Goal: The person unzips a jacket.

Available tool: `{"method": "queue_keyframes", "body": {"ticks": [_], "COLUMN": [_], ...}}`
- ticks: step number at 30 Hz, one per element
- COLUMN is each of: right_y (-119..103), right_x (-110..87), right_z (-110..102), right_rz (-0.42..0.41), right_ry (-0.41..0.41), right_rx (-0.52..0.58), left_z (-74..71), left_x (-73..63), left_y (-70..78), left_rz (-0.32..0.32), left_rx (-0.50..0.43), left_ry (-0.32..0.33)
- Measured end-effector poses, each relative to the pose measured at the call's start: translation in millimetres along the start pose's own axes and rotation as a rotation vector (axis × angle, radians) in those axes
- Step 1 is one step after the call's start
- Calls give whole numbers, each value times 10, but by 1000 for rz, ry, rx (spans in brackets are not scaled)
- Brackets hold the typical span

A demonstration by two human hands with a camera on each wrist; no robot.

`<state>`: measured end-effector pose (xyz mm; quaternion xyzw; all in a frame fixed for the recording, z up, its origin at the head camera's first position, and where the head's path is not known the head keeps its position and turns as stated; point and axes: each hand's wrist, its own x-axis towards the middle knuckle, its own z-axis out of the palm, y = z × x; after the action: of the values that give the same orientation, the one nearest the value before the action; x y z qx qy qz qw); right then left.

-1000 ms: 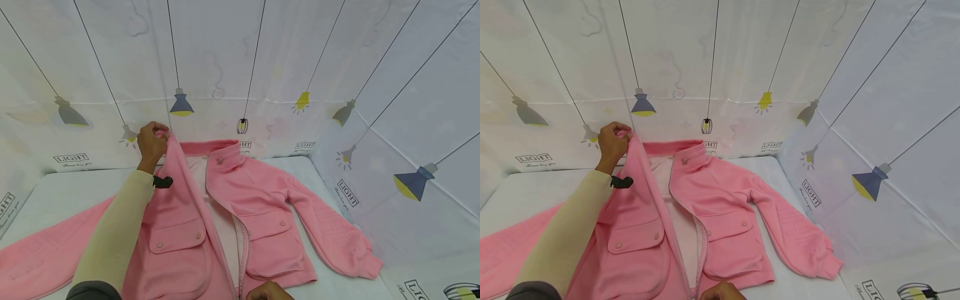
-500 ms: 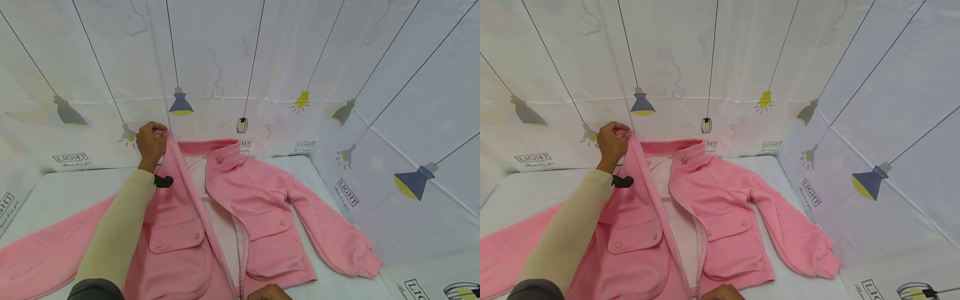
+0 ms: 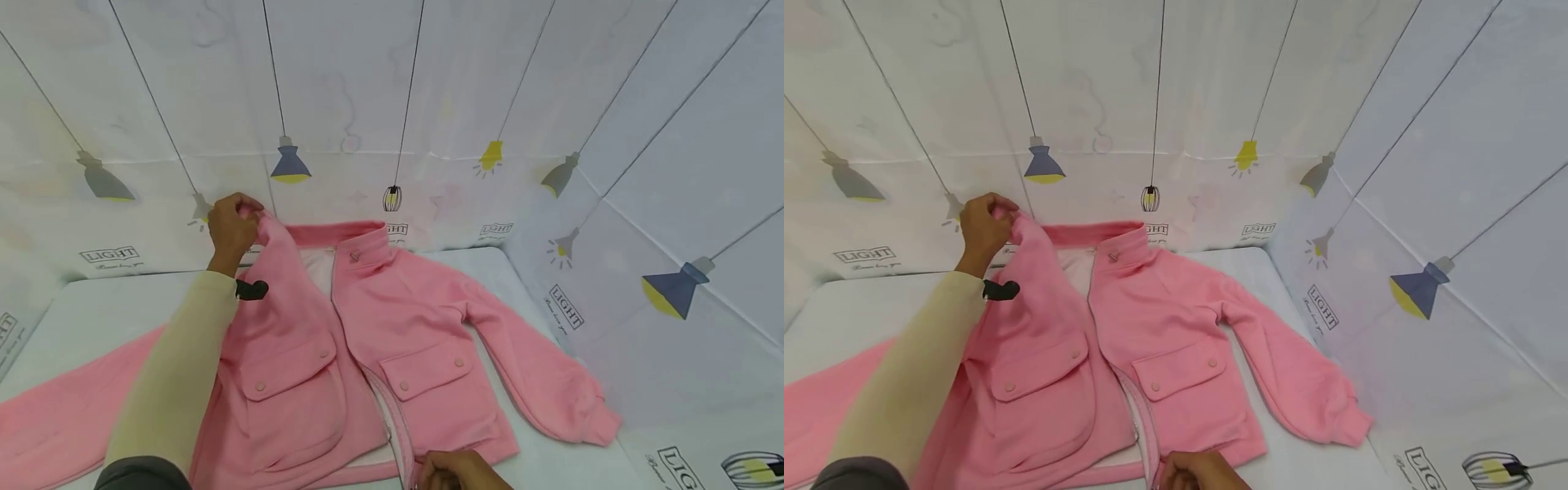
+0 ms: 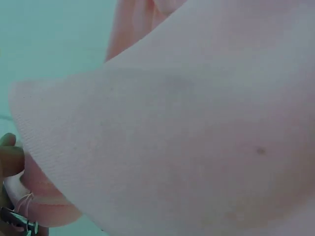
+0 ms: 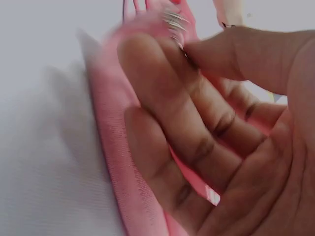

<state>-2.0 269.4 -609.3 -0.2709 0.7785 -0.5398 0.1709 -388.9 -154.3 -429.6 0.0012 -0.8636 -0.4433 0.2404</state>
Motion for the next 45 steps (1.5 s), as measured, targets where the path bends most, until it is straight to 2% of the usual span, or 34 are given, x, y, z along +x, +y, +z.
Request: {"method": "queue_keyframes", "body": {"ticks": [1,4,7,11,15,20,25,29,33,38,42,45], "right_y": [-281,-866,-1050,-1101,-1123,-1176,-1327,-1337,-1258,-1091,-934,-844], "right_x": [44,157,220,253,280,350,486,685,947,1285,1502,1607], "right_z": [-68,-184,-186,-169,-200,-267,-382,-541,-756,-967,-1055,-1071], "right_rz": [29,100,148,111,62,8,71,51,24,24,37,63], "right_ry": [10,29,93,179,223,239,285,312,298,248,213,206], "right_rx": [49,31,-31,-153,-183,-251,-326,-395,-410,-372,-370,-372], "left_z": [-5,-10,-15,-39,-70,-147,-160,-149,-171,-176,-140,-133], "left_x": [-9,-71,-165,-323,-547,-947,-1418,-1786,-2010,-2155,-2200,-2211], "left_y": [-4,-14,12,84,162,242,309,293,194,22,-95,-159], "left_rz": [17,59,109,233,352,413,471,461,393,324,287,269], "left_rx": [-9,-18,-17,12,15,16,58,81,76,44,-5,-19], "left_ry": [-20,-39,-31,3,6,-62,-181,-298,-378,-452,-500,-511]}}
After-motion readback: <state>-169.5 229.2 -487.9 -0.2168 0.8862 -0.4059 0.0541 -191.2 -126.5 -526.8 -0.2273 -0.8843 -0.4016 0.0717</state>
